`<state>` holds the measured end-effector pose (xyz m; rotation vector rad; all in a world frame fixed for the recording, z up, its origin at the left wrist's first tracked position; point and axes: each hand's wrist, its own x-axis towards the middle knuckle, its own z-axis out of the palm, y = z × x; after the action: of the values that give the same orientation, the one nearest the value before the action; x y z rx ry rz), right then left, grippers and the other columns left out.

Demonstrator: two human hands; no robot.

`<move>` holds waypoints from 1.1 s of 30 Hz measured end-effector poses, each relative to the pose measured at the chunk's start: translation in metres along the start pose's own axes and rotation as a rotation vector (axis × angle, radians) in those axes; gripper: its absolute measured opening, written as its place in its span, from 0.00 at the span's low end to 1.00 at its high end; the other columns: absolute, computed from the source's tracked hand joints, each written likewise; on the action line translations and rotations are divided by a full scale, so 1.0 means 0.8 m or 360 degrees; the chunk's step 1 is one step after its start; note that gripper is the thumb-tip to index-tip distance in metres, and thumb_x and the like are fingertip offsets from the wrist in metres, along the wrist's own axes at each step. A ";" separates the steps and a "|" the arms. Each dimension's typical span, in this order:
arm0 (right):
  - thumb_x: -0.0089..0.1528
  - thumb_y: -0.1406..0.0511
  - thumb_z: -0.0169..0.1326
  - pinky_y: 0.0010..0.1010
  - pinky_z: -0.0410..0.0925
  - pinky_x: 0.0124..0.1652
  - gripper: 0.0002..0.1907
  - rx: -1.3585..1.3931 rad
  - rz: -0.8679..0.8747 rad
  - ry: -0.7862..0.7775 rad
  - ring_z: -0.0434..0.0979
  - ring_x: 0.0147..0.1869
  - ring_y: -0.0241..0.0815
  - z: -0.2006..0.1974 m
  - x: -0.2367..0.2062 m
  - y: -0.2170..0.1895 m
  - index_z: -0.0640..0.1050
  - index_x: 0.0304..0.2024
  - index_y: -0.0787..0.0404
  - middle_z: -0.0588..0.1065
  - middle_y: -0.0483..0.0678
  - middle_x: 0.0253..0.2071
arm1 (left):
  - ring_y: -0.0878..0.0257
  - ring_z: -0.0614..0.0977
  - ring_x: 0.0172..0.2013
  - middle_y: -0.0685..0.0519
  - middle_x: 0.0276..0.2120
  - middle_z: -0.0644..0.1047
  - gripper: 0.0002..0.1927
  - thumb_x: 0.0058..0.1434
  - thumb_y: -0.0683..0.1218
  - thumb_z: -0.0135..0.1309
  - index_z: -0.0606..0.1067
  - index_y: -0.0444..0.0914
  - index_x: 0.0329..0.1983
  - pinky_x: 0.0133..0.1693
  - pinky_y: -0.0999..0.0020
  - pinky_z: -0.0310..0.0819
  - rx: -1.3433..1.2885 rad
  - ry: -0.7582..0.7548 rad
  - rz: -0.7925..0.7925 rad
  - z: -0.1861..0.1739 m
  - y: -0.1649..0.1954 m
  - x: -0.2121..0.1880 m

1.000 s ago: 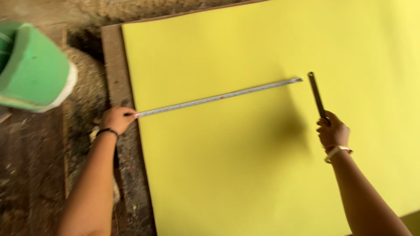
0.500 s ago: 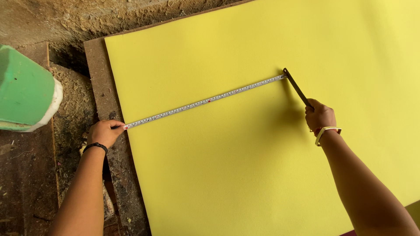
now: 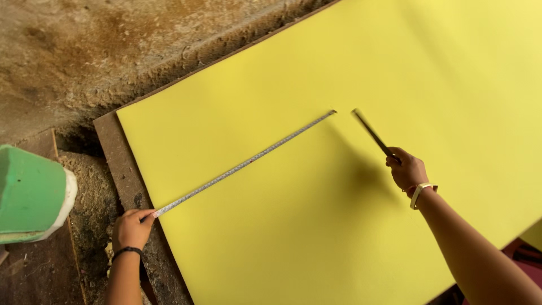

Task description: The person lays a large yellow foam sheet on a work table, measures it with a tape measure, aligns a wooden batten across it, and cuts the foam along the batten using a hand saw. They reposition the foam and repeat measuring and cutting on additional sheets.

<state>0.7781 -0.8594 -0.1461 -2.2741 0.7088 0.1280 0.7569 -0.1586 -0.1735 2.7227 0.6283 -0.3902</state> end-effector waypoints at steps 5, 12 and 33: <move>0.67 0.68 0.51 0.30 0.68 0.29 0.16 0.0783 0.0175 -0.0063 0.72 0.31 0.36 0.019 -0.059 0.072 0.76 0.58 0.63 0.76 0.48 0.35 | 0.54 0.84 0.42 0.50 0.45 0.81 0.10 0.62 0.51 0.61 0.85 0.45 0.45 0.43 0.61 0.79 -0.0319 0.0223 0.0250 0.047 0.042 -0.078; 0.65 0.69 0.52 0.30 0.72 0.28 0.16 0.1357 0.0268 -0.0285 0.72 0.26 0.35 0.037 -0.150 0.113 0.74 0.55 0.65 0.74 0.46 0.32 | 0.51 0.83 0.41 0.48 0.39 0.81 0.09 0.60 0.50 0.61 0.85 0.45 0.41 0.43 0.58 0.77 -0.0421 0.0161 0.0123 0.135 0.180 -0.235; 0.58 0.64 0.63 0.25 0.62 0.27 0.13 0.1267 0.0500 0.0358 0.67 0.25 0.28 -0.088 -0.491 0.293 0.82 0.45 0.60 0.73 0.40 0.27 | 0.50 0.78 0.49 0.50 0.46 0.80 0.23 0.54 0.57 0.66 0.82 0.48 0.52 0.51 0.54 0.75 0.0115 0.0032 0.1430 0.256 0.274 -0.385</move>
<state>0.3157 -0.8649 -0.1274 -1.4204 1.0129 -0.2318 0.5526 -0.5360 -0.2054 2.7312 -0.6235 -0.1485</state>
